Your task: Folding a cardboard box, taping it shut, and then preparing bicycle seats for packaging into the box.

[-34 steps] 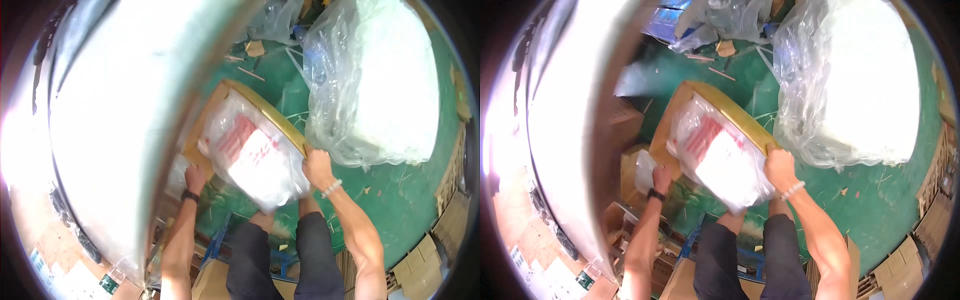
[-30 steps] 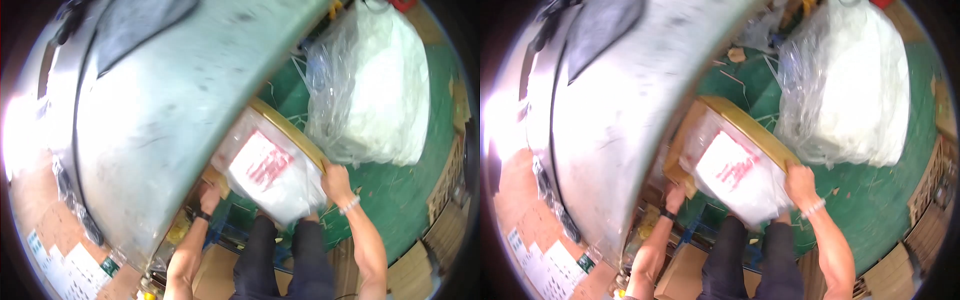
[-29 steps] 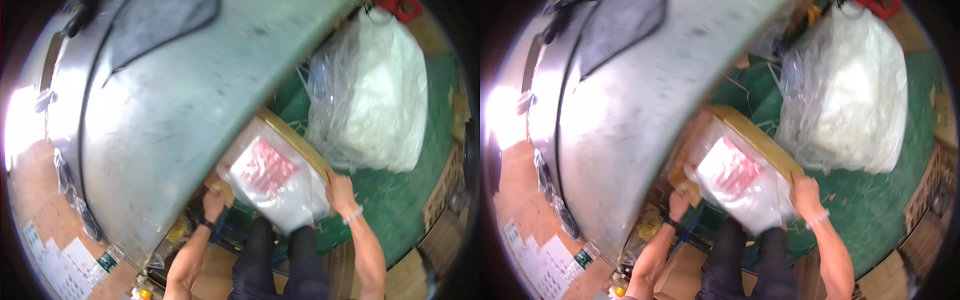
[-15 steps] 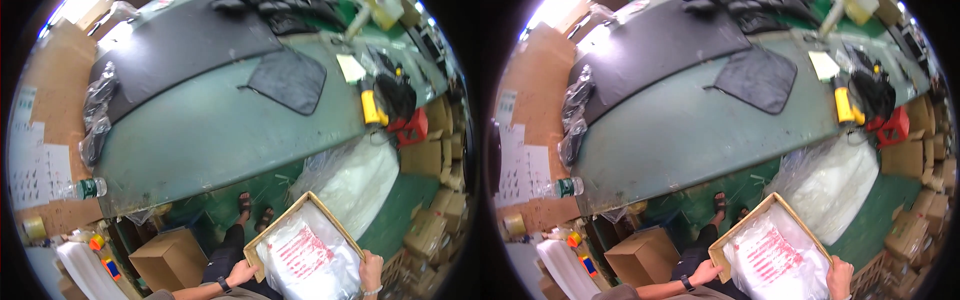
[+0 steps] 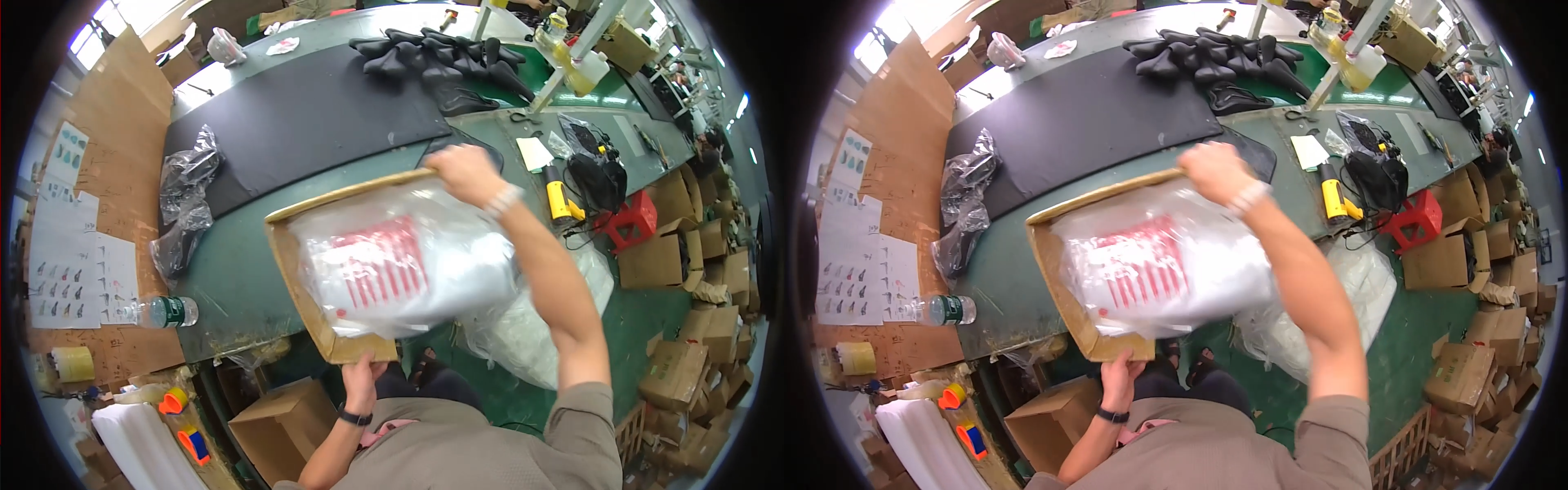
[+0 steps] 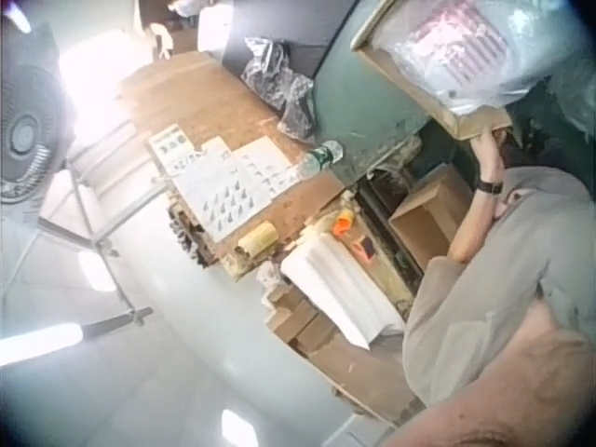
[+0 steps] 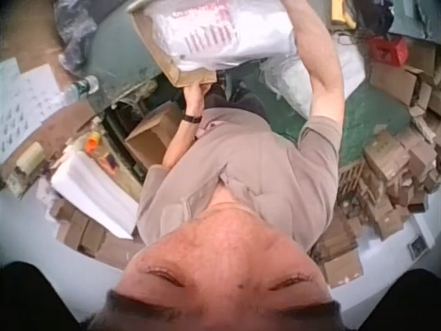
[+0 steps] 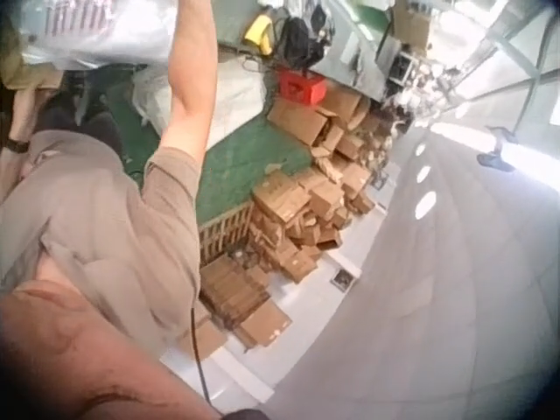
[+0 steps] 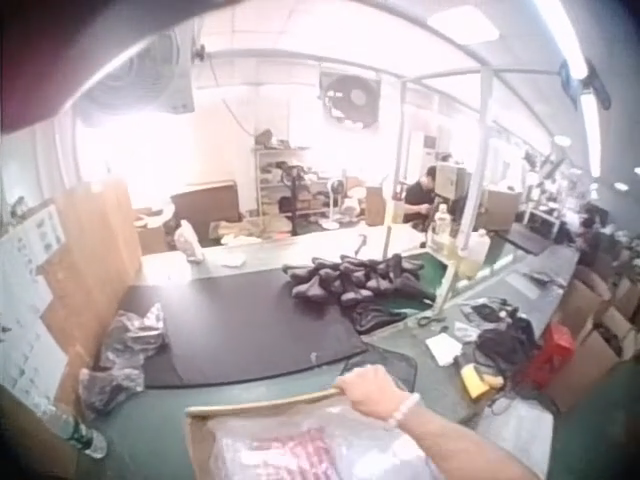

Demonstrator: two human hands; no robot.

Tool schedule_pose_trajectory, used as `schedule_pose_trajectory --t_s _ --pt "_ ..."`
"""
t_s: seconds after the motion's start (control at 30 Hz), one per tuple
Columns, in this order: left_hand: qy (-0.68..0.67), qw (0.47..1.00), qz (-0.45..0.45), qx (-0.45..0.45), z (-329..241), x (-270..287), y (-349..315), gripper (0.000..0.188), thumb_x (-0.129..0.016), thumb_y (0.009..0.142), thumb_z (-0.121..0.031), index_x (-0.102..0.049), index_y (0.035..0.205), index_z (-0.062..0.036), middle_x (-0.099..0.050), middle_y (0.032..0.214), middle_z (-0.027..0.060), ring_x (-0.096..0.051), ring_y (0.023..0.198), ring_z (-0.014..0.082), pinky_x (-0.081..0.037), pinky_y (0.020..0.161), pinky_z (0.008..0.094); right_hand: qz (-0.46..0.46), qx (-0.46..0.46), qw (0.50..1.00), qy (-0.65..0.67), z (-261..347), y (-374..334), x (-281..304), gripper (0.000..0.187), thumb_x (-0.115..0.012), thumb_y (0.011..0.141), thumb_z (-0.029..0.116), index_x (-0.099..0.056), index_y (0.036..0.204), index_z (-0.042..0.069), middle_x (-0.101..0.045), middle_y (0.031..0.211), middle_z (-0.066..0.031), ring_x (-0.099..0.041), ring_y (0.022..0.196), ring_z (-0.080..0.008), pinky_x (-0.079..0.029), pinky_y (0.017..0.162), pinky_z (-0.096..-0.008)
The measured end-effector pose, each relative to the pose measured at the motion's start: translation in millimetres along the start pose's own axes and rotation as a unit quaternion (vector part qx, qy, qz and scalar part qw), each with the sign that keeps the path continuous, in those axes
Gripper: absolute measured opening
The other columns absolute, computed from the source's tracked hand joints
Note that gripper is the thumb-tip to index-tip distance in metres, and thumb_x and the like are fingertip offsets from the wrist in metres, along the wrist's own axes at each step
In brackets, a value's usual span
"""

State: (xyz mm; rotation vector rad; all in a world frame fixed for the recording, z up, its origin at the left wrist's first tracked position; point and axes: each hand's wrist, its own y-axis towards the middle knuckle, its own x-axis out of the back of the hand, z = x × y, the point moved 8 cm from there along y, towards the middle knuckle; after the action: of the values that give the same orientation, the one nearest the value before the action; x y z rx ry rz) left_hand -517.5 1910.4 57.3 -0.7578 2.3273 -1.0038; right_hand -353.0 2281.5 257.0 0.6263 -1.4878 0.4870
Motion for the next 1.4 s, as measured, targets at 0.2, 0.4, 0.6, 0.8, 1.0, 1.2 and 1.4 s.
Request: schedule_pose_trajectory --t_s 0.2,0.4,0.6,0.8,1.0,1.2,1.4 --pt "-0.159 0.985 0.038 0.061 -19.1 -29.0 98.4 0.025 -0.060 0.095 -0.024 -0.063 0.108 -0.0026 -0.073 0.096 0.0139 -0.072 0.082 0.0239 -0.057 0.068 0.0307 -0.080 0.052 0.962 0.255 126.3 97.4 -122.2 0.028 -0.056 0.085 0.015 -0.064 0.110 0.006 -0.062 0.114 -0.0178 -0.056 0.116 -0.0341 -0.043 0.099 -0.0506" --pt "-0.109 0.992 -0.049 0.045 -40.2 -33.9 87.4 0.038 -0.058 0.096 -0.037 -0.064 0.115 -0.0038 -0.073 0.104 0.0152 -0.071 0.089 0.0218 -0.056 0.074 0.0306 -0.166 0.017 0.926 0.340 83.8 25.5 -120.3 0.033 -0.067 0.080 0.015 -0.064 0.110 0.000 -0.063 0.111 -0.0182 -0.055 0.114 -0.0355 -0.041 0.100 -0.0458" --pt "-0.016 0.987 -0.159 0.024 -52.4 -40.2 84.4 0.055 -0.049 0.099 -0.053 -0.063 0.111 -0.0011 -0.075 0.089 0.0131 -0.071 0.074 0.0189 -0.053 0.065 0.0258 -0.103 -0.190 0.899 0.380 -66.8 47.2 -206.4 0.048 -0.073 0.081 0.026 -0.062 0.118 -0.002 -0.062 0.111 -0.0183 -0.057 0.105 -0.0361 -0.045 0.096 -0.0432" --pt "0.181 0.966 -0.147 -0.112 -83.8 -159.1 93.7 0.030 -0.067 0.094 -0.029 -0.059 0.088 -0.0012 -0.070 0.077 0.0085 -0.064 0.065 0.0134 -0.050 0.062 0.0262 0.000 -0.147 0.887 0.437 -80.8 45.4 -242.3 0.046 -0.075 0.080 0.030 -0.062 0.112 0.000 -0.062 0.107 -0.0147 -0.059 0.098 -0.0340 -0.049 0.084 -0.0432" --pt "0.455 0.796 -0.243 -0.315 -193.9 -272.9 183.4 0.035 -0.076 0.083 -0.030 -0.059 0.085 -0.0004 -0.060 0.076 0.0126 -0.059 0.072 0.0284 -0.047 0.068 0.0388 -0.055 -0.134 0.852 0.504 -145.8 75.0 -232.1 0.038 -0.073 0.078 0.027 -0.065 0.102 -0.001 -0.065 0.103 -0.0201 -0.061 0.098 -0.0376 -0.050 0.090 -0.0434" --pt "0.504 0.789 -0.200 -0.289 -177.6 -260.0 254.8 0.030 -0.064 0.092 -0.027 -0.059 0.085 0.0018 -0.060 0.078 0.0168 -0.059 0.076 0.0357 -0.045 0.068 0.0413 -0.134 -0.233 0.951 0.153 -438.1 128.8 -285.5 0.048 -0.063 0.072 0.017 -0.059 0.115 -0.004 -0.062 0.110 -0.0269 -0.058 0.106 -0.0442 -0.045 0.095 -0.0503" --pt "0.415 0.883 -0.120 -0.183 -174.2 -247.5 239.0 0.023 -0.057 0.095 -0.018 -0.066 0.104 0.0019 -0.067 0.097 0.0219 -0.066 0.085 0.0360 -0.051 0.074 0.0379 0.098 -0.176 0.979 0.030 -565.7 164.6 -375.7 0.081 -0.070 0.070 0.017 -0.039 0.144 0.003 -0.051 0.139 -0.0191 -0.046 0.130 -0.0375 -0.039 0.110 -0.0450"
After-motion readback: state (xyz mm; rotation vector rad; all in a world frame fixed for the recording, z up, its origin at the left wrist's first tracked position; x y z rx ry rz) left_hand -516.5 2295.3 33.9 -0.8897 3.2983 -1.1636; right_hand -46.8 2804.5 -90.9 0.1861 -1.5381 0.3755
